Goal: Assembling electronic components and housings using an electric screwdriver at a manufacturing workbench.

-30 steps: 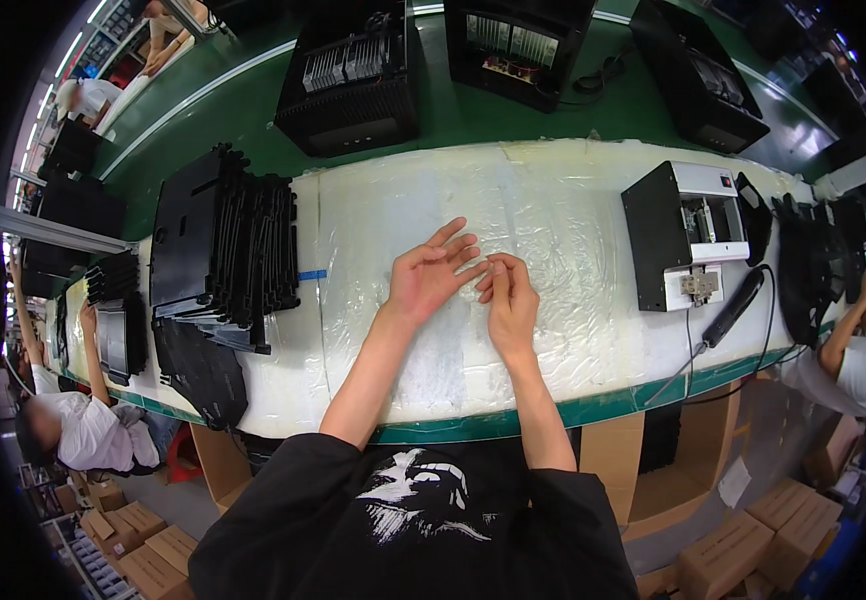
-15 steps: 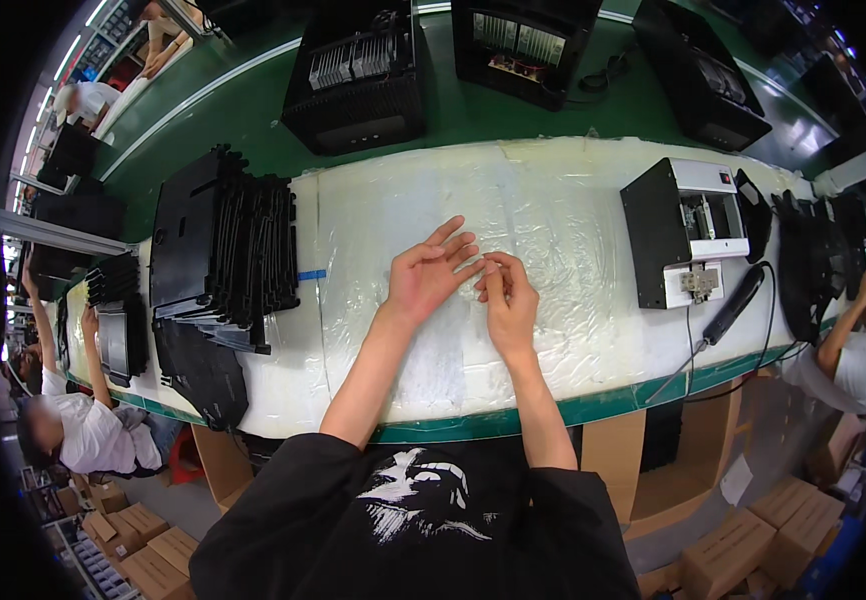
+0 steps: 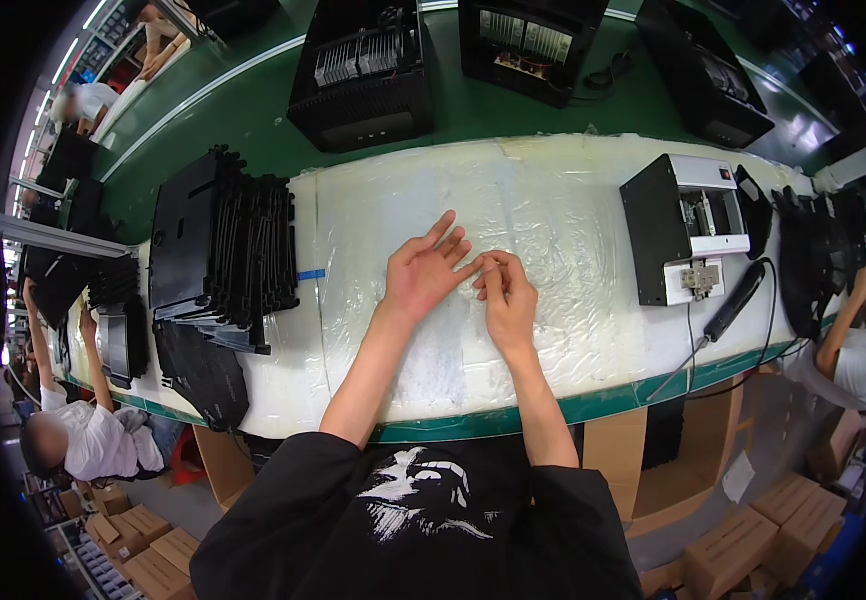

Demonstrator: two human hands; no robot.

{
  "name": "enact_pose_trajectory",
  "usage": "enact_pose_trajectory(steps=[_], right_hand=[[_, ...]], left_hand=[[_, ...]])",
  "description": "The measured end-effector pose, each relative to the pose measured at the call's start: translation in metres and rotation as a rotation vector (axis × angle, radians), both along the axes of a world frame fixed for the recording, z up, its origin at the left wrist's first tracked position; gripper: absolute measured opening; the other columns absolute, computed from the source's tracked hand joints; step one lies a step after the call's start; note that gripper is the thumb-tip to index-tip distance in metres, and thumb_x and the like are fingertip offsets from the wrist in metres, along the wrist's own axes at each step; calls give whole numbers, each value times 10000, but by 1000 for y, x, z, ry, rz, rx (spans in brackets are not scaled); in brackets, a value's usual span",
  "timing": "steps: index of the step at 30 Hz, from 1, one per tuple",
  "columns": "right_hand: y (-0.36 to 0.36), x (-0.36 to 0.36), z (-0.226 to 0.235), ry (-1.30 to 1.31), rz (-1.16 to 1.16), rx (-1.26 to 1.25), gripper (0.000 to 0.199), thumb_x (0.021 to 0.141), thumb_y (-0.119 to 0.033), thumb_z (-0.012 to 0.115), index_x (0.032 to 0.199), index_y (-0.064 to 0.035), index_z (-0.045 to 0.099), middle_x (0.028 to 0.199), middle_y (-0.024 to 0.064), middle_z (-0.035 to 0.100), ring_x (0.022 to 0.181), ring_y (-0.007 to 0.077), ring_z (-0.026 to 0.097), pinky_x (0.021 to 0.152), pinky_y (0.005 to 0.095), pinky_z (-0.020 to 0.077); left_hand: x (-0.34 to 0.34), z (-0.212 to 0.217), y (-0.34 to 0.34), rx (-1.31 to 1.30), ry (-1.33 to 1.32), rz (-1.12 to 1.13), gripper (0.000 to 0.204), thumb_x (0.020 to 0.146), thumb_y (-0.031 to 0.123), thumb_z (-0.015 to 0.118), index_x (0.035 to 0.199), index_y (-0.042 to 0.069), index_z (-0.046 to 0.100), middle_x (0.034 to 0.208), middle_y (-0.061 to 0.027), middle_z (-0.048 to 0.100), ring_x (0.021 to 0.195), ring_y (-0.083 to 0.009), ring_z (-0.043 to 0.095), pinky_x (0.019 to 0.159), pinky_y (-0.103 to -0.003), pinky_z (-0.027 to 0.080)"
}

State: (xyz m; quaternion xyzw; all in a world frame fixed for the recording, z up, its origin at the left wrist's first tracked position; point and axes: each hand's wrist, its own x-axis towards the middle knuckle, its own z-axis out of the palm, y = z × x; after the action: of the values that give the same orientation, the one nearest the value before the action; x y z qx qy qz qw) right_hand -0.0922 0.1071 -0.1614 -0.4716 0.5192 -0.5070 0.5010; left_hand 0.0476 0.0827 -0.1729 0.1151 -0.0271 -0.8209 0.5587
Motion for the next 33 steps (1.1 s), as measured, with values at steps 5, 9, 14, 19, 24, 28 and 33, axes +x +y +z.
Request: enact_pose_trajectory(steps=[5, 9, 14, 19, 24, 28, 33], right_hand=[[0, -3, -2, 9, 5, 11, 182, 926, -154, 488, 945, 7, 571, 679, 31, 552, 603, 70, 487, 549, 204, 394], [1, -4, -6, 7, -22, 2, 167, 890, -150, 530, 896, 6, 592, 654, 43, 582, 567, 74, 507, 530, 211, 404], [5, 0, -3, 57, -29, -50, 136, 859, -123, 567, 896, 6, 589, 679, 41, 590, 586, 85, 514, 559, 214, 416], [37, 4, 45, 102, -4, -455, 180, 754, 43, 626, 915, 9, 554, 816, 77, 573, 734, 141, 543, 658, 250, 430], [85, 20, 128, 159, 127, -701, 351, 626, 169, 639, 894, -2, 490, 857, 124, 558, 746, 212, 567, 674, 290, 451], [94, 32, 138, 139, 81, -675, 387, 604, 194, 628, 903, 8, 468, 840, 147, 575, 738, 225, 596, 689, 291, 487], [102, 35, 136, 110, 50, -733, 400, 604, 186, 634, 901, 3, 438, 812, 166, 594, 714, 226, 607, 704, 300, 496]], left_hand=[[4, -6, 0, -4, 86, 83, 210, 874, 227, 534, 1052, 118, 553, 902, -21, 560, 911, -175, 524, 886, -355, 404], [4, -12, 2, -180, 354, 24, 121, 860, 269, 598, 870, 152, 572, 765, 64, 500, 754, -75, 473, 730, -246, 404], [3, -8, 9, -233, 420, 2, 148, 798, 268, 668, 796, 164, 563, 717, 92, 484, 681, -43, 447, 668, -207, 389], [-9, 23, 29, -400, 561, -31, 168, 747, 322, 701, 769, 215, 574, 722, 106, 505, 711, -41, 461, 708, -206, 381], [-41, 74, 60, -524, 495, 19, 214, 706, 408, 724, 733, 271, 562, 809, 119, 475, 856, -66, 434, 816, -240, 340], [-59, 85, 70, -686, 520, 8, 210, 704, 441, 719, 751, 293, 578, 889, 120, 468, 937, -82, 421, 876, -258, 330], [-62, 91, 80, -655, 520, 86, 157, 760, 359, 715, 743, 284, 579, 861, 109, 479, 915, -88, 454, 871, -268, 358]])
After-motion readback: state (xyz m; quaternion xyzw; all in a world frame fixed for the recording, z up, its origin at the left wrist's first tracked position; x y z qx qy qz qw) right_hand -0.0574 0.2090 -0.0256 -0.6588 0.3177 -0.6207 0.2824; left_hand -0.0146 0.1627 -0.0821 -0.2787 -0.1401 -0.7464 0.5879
